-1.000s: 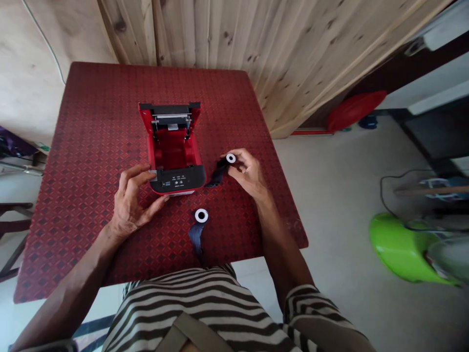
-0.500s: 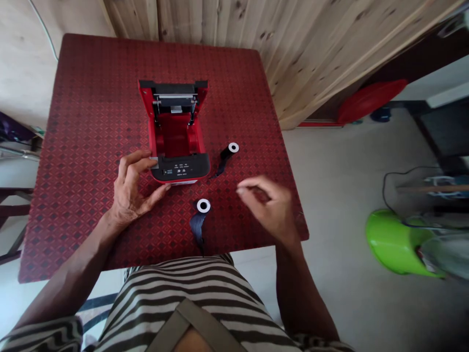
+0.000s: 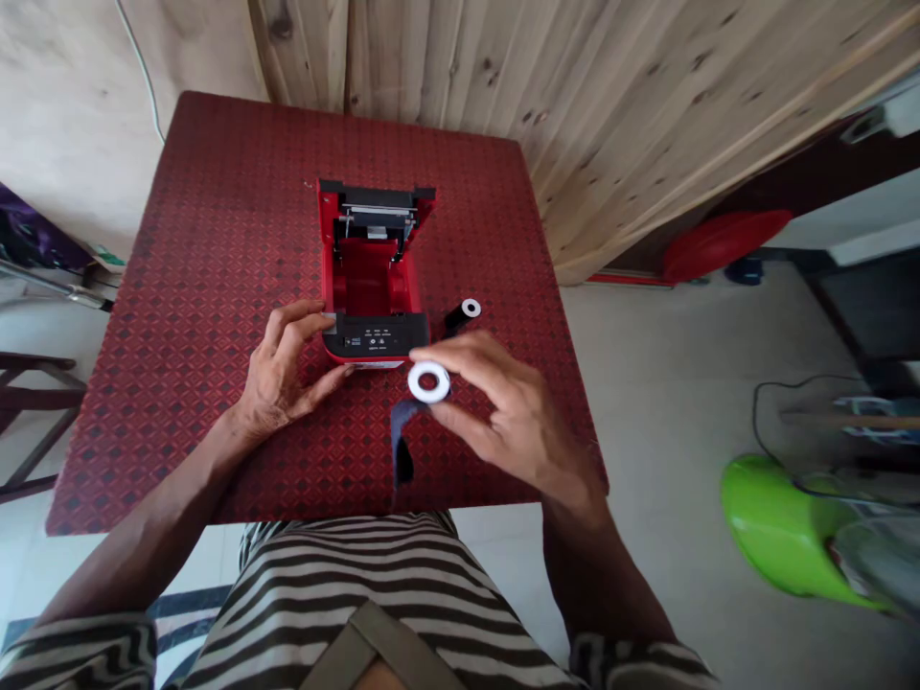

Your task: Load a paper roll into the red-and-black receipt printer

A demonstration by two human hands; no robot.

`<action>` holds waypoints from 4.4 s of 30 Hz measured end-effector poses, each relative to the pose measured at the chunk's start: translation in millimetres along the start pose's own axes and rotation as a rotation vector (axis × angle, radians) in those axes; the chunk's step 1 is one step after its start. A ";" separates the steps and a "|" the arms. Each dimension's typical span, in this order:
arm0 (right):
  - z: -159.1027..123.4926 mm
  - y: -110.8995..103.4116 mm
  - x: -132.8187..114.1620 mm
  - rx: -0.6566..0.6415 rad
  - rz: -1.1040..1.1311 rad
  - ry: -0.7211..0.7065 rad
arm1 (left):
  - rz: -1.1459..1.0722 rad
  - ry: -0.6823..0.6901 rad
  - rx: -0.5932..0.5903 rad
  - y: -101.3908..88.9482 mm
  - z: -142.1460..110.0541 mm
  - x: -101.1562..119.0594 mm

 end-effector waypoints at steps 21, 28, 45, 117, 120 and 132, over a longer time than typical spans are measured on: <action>127.3 63.4 67.6 -0.662 -0.441 0.149 | -0.015 -0.027 -0.051 4.7 -4.1 3.2; 118.6 47.6 62.5 -0.450 -0.252 0.002 | -0.033 -0.037 -0.054 2.3 -3.5 2.6; 52.1 32.3 10.8 0.139 -0.364 -0.226 | 0.020 -0.101 -0.101 -15.8 130.6 -24.0; -9.8 50.3 58.5 0.416 -0.163 0.203 | 0.249 0.125 -0.001 -25.3 8.4 4.1; -10.3 49.8 59.4 0.401 -0.176 0.245 | 0.235 0.114 -0.017 -26.3 13.4 4.5; -5.7 42.3 57.1 0.433 -0.097 0.205 | 0.141 0.086 0.000 -16.1 11.0 -0.7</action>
Point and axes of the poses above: each hand's wrist, its own z-axis towards the middle knuckle, its own y-axis out of the palm, x = y × z, the point moved 6 cm from there along z, towards the middle knuckle, and after that the axes turned 5 degrees about -y, right-handed, at the moved point
